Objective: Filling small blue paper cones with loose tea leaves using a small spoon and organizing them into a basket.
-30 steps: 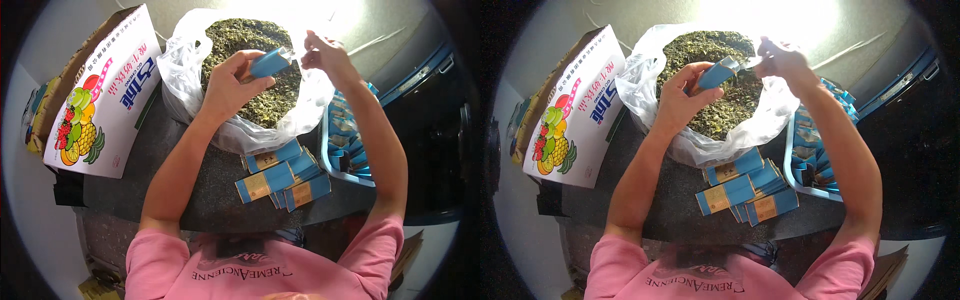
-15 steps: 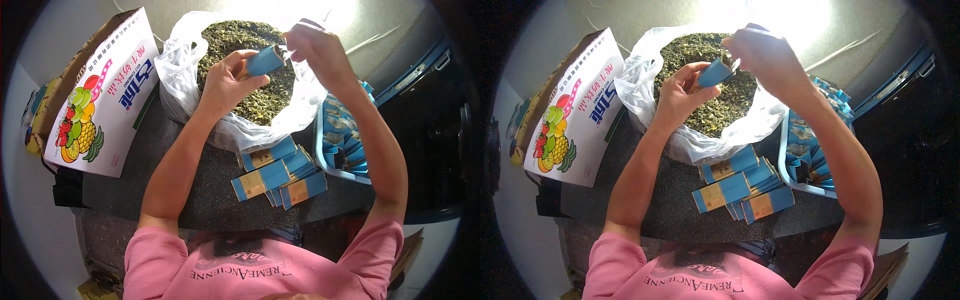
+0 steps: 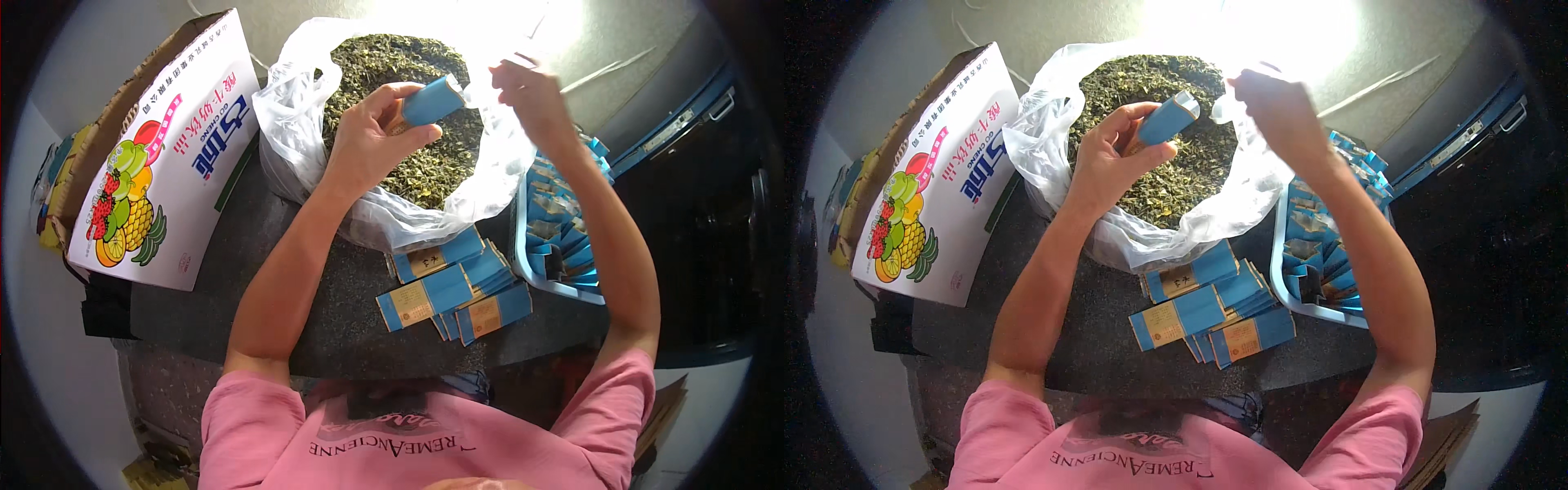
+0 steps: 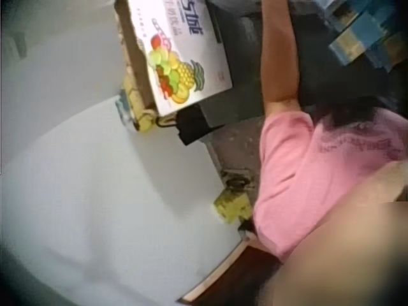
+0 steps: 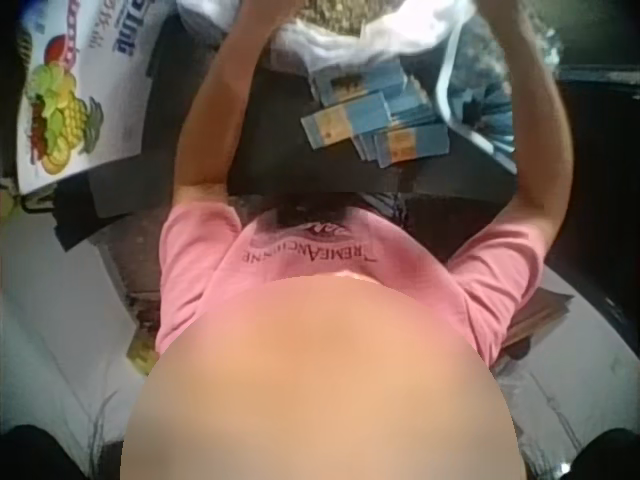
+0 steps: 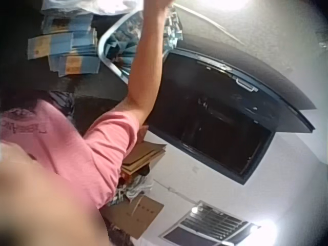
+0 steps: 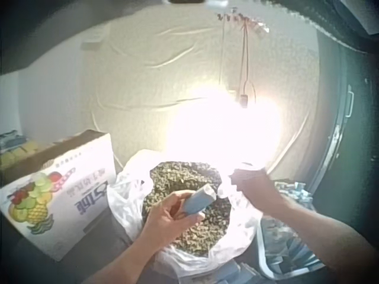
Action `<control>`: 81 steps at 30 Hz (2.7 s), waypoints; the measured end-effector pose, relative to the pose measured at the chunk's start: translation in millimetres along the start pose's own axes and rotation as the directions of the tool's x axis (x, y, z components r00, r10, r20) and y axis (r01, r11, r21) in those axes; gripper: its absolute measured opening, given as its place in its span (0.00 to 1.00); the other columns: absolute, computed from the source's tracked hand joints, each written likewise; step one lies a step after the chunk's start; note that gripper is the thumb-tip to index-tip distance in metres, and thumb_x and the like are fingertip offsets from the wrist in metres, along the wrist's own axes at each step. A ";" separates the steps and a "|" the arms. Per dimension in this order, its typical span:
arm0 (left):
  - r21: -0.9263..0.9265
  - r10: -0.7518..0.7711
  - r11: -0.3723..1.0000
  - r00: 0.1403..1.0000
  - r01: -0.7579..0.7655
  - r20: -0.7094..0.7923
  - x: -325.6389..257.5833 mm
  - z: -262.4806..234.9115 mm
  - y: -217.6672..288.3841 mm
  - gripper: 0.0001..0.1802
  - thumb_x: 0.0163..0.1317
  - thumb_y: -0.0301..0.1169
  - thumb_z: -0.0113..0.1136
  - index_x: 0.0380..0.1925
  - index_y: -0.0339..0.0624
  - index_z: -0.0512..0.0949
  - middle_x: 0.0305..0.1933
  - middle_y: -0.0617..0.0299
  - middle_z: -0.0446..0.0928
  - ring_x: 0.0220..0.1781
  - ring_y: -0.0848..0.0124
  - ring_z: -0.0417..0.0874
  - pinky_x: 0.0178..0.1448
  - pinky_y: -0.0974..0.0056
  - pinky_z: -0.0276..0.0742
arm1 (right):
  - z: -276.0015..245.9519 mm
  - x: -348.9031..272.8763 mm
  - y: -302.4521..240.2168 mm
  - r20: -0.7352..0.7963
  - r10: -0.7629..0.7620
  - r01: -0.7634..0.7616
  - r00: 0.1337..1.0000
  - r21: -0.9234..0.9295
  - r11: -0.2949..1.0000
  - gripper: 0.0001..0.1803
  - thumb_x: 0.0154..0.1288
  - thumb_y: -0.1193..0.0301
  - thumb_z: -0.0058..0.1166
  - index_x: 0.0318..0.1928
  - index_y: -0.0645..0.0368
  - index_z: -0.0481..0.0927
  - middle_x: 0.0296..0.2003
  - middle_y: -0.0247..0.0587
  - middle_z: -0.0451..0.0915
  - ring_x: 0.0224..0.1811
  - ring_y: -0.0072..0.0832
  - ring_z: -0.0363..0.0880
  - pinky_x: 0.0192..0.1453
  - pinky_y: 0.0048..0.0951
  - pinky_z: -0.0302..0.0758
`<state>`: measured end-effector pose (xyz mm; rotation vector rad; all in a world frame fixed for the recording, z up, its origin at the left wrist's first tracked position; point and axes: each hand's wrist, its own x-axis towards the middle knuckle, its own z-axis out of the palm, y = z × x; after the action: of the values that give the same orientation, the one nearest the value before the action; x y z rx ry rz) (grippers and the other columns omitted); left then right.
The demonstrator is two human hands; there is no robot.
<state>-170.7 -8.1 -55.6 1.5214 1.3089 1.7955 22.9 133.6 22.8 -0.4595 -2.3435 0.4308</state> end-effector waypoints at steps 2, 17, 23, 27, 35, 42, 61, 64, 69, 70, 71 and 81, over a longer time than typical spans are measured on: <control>0.005 -0.001 1.000 1.000 0.001 0.003 0.3 2.2 2.8 0.25 0.52 0.34 0.74 0.50 0.40 0.79 0.26 0.73 0.71 0.28 0.84 0.69 0.34 0.75 0.67 | 32.7 5.7 32.4 0.206 -0.091 0.161 0.974 -0.353 0.922 0.07 0.63 0.74 0.54 0.40 0.61 0.81 0.37 0.33 0.79 0.38 0.22 0.79 0.41 0.27 0.78; -0.026 -0.023 0.999 1.000 0.023 0.000 -0.1 0.8 2.6 0.26 0.53 0.33 0.74 0.52 0.40 0.78 0.30 0.70 0.76 0.33 0.83 0.74 0.39 0.74 0.73 | 19.3 12.5 7.7 0.236 0.533 -0.572 0.812 0.503 0.648 0.21 0.71 0.52 0.53 0.35 0.60 0.78 0.32 0.38 0.80 0.30 0.27 0.82 0.42 0.29 0.82; -0.045 -0.033 0.998 0.999 0.033 0.006 0.3 0.4 3.4 0.26 0.53 0.34 0.74 0.52 0.41 0.79 0.30 0.70 0.76 0.32 0.84 0.74 0.37 0.75 0.72 | -24.7 13.3 -14.0 0.085 0.479 -0.464 0.874 0.441 0.768 0.19 0.71 0.53 0.52 0.32 0.55 0.77 0.28 0.33 0.76 0.30 0.24 0.81 0.43 0.29 0.81; -0.050 -0.017 0.999 1.000 0.017 0.010 1.2 2.1 -0.6 0.26 0.53 0.33 0.74 0.52 0.40 0.79 0.28 0.71 0.75 0.31 0.85 0.73 0.35 0.75 0.70 | -31.0 16.4 -31.6 0.104 0.400 -0.405 0.910 0.416 0.814 0.20 0.71 0.54 0.51 0.32 0.58 0.78 0.28 0.33 0.76 0.29 0.24 0.81 0.42 0.28 0.81; -0.027 0.013 1.000 0.999 -0.012 0.029 1.0 2.7 -4.4 0.26 0.53 0.33 0.74 0.52 0.40 0.78 0.28 0.71 0.74 0.31 0.84 0.72 0.36 0.75 0.71 | 0.2 9.7 -71.1 0.173 -0.319 0.356 0.932 -0.270 0.894 0.04 0.67 0.77 0.56 0.36 0.66 0.77 0.33 0.39 0.72 0.33 0.24 0.74 0.37 0.29 0.71; -0.022 -0.007 1.000 1.000 0.007 -0.002 -0.1 0.1 -5.3 0.26 0.52 0.37 0.75 0.51 0.43 0.79 0.28 0.70 0.75 0.31 0.83 0.74 0.37 0.73 0.72 | -24.2 6.7 -45.1 -0.190 -0.142 0.150 0.971 0.030 0.988 0.07 0.70 0.74 0.49 0.38 0.64 0.78 0.33 0.37 0.75 0.34 0.20 0.78 0.38 0.25 0.79; 0.022 0.003 1.000 1.000 -0.003 -0.016 -1.1 -2.3 -3.0 0.27 0.51 0.35 0.76 0.51 0.42 0.79 0.26 0.72 0.71 0.29 0.83 0.70 0.35 0.73 0.69 | 60.8 14.0 27.4 0.398 0.543 -0.672 0.739 0.477 0.566 0.15 0.69 0.63 0.55 0.48 0.62 0.80 0.37 0.41 0.83 0.37 0.25 0.83 0.46 0.28 0.81; -0.003 0.003 1.000 1.000 -0.003 -0.011 0.8 0.5 -2.9 0.27 0.51 0.36 0.75 0.52 0.42 0.79 0.26 0.72 0.71 0.29 0.83 0.70 0.35 0.73 0.70 | 16.2 11.1 9.0 0.258 0.536 -0.582 0.804 0.528 0.619 0.18 0.70 0.58 0.55 0.41 0.64 0.78 0.34 0.43 0.81 0.35 0.27 0.83 0.46 0.29 0.82; 0.002 0.001 1.000 1.000 -0.001 -0.013 0.4 -0.1 -2.0 0.27 0.51 0.36 0.74 0.51 0.41 0.79 0.26 0.71 0.72 0.29 0.83 0.71 0.35 0.73 0.70 | -27.0 15.1 -7.9 0.134 0.486 -0.484 0.864 0.488 0.726 0.17 0.70 0.55 0.55 0.35 0.57 0.79 0.31 0.33 0.77 0.32 0.25 0.82 0.43 0.28 0.81; 0.001 -0.008 1.000 1.000 0.008 -0.013 0.5 0.5 -1.5 0.27 0.52 0.36 0.74 0.51 0.41 0.79 0.26 0.71 0.72 0.29 0.83 0.71 0.35 0.73 0.70 | -31.2 14.9 -12.5 0.132 0.487 -0.484 0.863 0.489 0.725 0.17 0.70 0.55 0.55 0.35 0.57 0.79 0.31 0.33 0.77 0.32 0.25 0.82 0.43 0.28 0.81; -0.017 -0.010 1.000 1.000 0.010 -0.004 0.2 1.5 -0.5 0.27 0.53 0.36 0.74 0.52 0.40 0.78 0.27 0.71 0.73 0.29 0.83 0.71 0.35 0.74 0.70 | -34.4 14.9 -16.6 0.130 0.456 -0.460 0.880 0.466 0.756 0.18 0.71 0.55 0.54 0.34 0.58 0.79 0.31 0.33 0.78 0.32 0.25 0.82 0.42 0.28 0.81; 0.017 -0.013 1.000 0.999 0.013 0.041 0.1 0.3 -4.0 0.27 0.53 0.36 0.74 0.52 0.38 0.77 0.28 0.72 0.74 0.31 0.85 0.71 0.36 0.75 0.69 | 15.9 17.0 -48.4 0.133 -0.202 0.216 0.970 -0.097 0.972 0.15 0.71 0.63 0.50 0.39 0.65 0.79 0.31 0.39 0.77 0.29 0.24 0.77 0.36 0.27 0.76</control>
<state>-171.4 -6.1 -59.0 1.5467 1.3146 1.7409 -9.8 95.6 42.0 -0.2378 -2.5119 0.2355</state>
